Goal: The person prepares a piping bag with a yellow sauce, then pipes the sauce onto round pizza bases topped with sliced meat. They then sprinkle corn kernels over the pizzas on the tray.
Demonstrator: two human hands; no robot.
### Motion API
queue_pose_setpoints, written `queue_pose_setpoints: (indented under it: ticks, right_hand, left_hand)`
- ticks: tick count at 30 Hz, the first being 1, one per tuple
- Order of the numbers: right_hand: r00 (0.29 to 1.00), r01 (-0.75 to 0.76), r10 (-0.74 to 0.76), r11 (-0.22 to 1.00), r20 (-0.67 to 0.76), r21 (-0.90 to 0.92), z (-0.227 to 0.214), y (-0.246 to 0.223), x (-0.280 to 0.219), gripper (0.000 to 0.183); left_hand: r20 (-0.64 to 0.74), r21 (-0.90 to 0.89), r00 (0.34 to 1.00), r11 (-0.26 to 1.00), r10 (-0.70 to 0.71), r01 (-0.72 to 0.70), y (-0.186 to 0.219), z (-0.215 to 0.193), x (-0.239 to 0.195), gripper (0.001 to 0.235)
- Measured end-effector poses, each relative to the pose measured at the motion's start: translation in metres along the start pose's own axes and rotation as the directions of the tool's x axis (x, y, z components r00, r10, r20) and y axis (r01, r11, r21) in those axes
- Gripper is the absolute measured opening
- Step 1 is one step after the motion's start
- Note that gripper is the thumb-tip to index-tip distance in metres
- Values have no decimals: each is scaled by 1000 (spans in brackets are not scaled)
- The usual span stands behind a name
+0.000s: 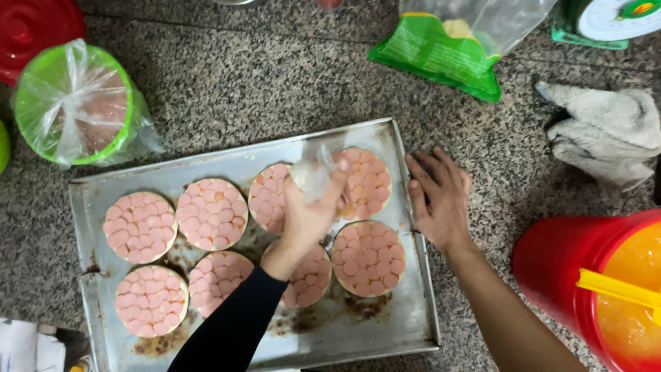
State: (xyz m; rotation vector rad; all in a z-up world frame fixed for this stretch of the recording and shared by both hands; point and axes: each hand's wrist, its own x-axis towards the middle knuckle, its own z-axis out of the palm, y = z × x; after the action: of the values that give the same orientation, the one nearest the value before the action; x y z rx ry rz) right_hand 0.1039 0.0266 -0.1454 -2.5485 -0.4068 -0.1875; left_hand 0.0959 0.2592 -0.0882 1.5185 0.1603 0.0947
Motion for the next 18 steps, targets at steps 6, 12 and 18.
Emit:
queue_pose_setpoints:
  ticks: [6, 12, 18]
  right_hand:
    - [1000, -5, 5, 1000, -10, 13, 0, -2, -2, 40]
    - [1000, -5, 5, 1000, -10, 4, 2, -2, -2, 40]
    - [1000, -6, 6, 1000, -8, 1, 1, -2, -2, 40]
  left_hand:
    - [-213, -9, 973, 996, 86, -90, -1, -24, 39, 40]
    - [-199, -153, 979, 986, 40, -71, 3, -23, 47, 33]
    - [-149, -189, 980, 969, 131, -158, 14, -17, 41, 37]
